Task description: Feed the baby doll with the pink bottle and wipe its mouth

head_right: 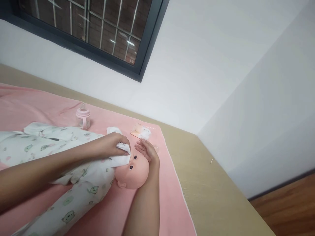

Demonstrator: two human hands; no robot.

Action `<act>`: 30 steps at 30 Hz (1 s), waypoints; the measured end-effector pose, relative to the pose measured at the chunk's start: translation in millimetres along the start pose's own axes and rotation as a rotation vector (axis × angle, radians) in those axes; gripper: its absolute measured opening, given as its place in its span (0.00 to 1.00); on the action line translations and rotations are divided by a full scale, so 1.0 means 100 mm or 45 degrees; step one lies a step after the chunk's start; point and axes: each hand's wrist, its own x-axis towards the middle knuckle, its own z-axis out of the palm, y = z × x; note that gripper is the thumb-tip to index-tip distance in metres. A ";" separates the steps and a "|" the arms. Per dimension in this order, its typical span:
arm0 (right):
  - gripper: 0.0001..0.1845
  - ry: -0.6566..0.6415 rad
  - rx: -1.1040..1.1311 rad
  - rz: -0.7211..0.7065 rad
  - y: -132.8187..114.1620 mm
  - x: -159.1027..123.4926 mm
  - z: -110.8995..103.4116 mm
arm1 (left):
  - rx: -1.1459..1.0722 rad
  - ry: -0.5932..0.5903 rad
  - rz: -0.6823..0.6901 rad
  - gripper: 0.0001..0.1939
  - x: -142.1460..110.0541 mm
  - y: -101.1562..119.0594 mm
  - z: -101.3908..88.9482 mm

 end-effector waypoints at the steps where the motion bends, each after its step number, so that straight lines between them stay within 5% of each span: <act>1: 0.13 0.003 -0.002 0.001 0.00 0.00 0.00 | 0.016 0.003 0.003 0.11 0.00 0.00 -0.02; 10: 0.14 0.051 -0.006 -0.001 -0.01 -0.01 0.01 | -0.020 -0.134 0.064 0.12 -0.07 -0.05 -0.28; 17: 0.15 0.043 -0.014 -0.038 0.00 -0.01 0.00 | 0.016 -0.236 0.068 0.12 -0.09 -0.01 -0.19; 30: 0.13 0.079 -0.032 -0.015 -0.04 -0.03 0.05 | 0.255 -0.140 0.056 0.13 -0.06 0.01 -0.17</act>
